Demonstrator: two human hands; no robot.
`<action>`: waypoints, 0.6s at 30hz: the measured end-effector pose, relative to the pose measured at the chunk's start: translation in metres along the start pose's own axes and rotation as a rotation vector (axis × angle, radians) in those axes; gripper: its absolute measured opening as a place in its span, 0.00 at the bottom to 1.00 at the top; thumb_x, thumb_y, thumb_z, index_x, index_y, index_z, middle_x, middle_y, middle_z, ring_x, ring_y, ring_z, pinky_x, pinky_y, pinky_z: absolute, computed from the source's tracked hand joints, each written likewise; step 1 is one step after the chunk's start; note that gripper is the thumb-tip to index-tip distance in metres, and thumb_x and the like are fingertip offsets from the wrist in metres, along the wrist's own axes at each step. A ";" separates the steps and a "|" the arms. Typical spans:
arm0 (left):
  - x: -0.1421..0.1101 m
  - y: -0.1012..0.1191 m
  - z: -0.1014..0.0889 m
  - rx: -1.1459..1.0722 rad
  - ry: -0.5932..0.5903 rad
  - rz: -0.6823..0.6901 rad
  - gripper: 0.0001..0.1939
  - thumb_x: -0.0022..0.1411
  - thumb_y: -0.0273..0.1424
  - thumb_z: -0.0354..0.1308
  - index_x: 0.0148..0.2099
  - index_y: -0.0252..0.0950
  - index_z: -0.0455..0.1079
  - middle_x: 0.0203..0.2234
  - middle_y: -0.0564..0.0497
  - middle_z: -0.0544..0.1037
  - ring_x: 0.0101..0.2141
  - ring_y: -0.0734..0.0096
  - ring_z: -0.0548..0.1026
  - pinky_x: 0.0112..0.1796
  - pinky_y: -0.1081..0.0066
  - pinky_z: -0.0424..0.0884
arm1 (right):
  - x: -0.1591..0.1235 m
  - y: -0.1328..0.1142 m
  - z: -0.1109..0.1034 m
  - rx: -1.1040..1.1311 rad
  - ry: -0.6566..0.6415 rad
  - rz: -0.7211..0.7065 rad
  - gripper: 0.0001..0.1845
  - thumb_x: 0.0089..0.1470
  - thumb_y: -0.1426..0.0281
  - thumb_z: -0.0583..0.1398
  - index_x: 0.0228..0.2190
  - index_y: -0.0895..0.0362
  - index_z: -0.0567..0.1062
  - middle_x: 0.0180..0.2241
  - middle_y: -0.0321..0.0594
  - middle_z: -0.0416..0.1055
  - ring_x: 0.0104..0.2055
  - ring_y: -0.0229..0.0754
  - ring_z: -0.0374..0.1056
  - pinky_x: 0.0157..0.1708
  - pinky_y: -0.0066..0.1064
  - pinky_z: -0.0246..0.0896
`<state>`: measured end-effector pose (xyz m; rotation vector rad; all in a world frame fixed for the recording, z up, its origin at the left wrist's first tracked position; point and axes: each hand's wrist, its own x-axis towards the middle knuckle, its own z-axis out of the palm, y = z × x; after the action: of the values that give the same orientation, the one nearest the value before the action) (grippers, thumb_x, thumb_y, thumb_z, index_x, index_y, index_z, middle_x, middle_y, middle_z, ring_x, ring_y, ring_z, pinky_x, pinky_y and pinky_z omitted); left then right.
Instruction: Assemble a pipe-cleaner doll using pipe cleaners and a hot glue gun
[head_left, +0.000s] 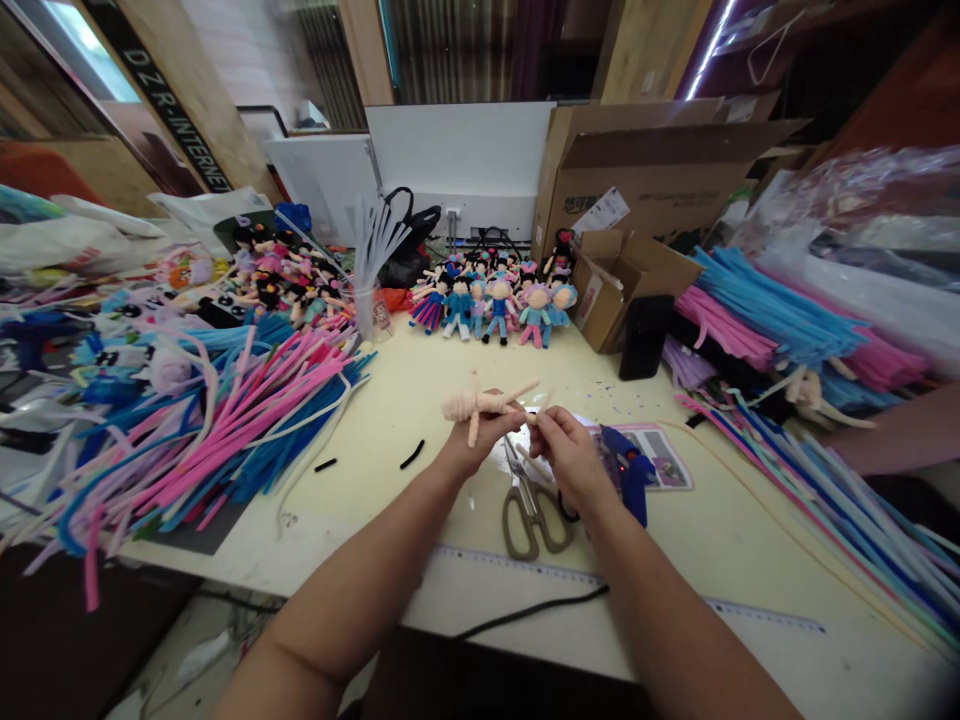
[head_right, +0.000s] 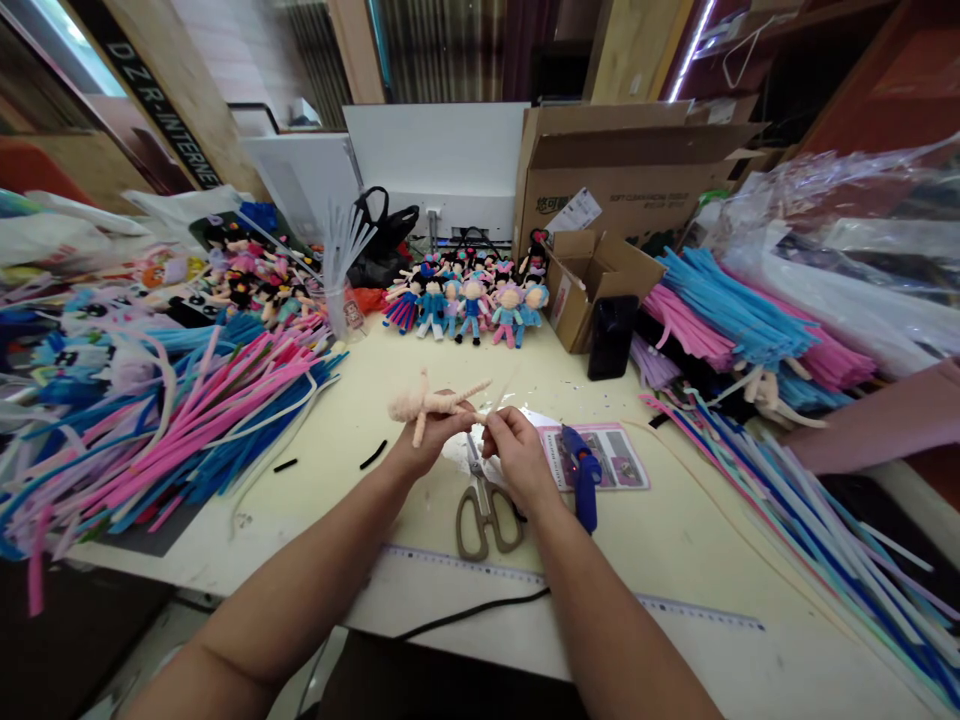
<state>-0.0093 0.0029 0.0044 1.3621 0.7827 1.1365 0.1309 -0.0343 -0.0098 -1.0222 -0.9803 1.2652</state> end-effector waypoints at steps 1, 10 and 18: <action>0.000 0.000 0.000 -0.001 -0.005 0.005 0.09 0.51 0.35 0.64 0.27 0.34 0.75 0.25 0.50 0.73 0.31 0.70 0.69 0.35 0.70 0.64 | 0.000 -0.001 0.000 0.040 -0.015 0.033 0.16 0.50 0.57 0.61 0.22 0.55 0.66 0.20 0.30 0.63 0.21 0.33 0.58 0.24 0.27 0.55; 0.000 -0.005 0.008 -0.150 0.004 -0.052 0.09 0.49 0.35 0.65 0.27 0.33 0.74 0.23 0.52 0.71 0.27 0.75 0.67 0.30 0.73 0.62 | 0.000 -0.004 0.004 0.191 -0.002 0.083 0.17 0.42 0.58 0.65 0.23 0.54 0.65 0.20 0.30 0.61 0.20 0.32 0.56 0.22 0.27 0.54; -0.013 -0.003 0.017 -0.081 -0.448 -0.511 0.19 0.51 0.45 0.62 0.27 0.33 0.69 0.20 0.50 0.75 0.17 0.80 0.66 0.20 0.77 0.57 | 0.004 -0.005 -0.008 -0.016 0.238 -0.155 0.13 0.52 0.60 0.59 0.25 0.53 0.63 0.19 0.29 0.60 0.21 0.34 0.55 0.23 0.27 0.51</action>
<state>0.0031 -0.0145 0.0009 1.1927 0.6890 0.4360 0.1404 -0.0310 -0.0070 -1.0609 -0.8691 0.9848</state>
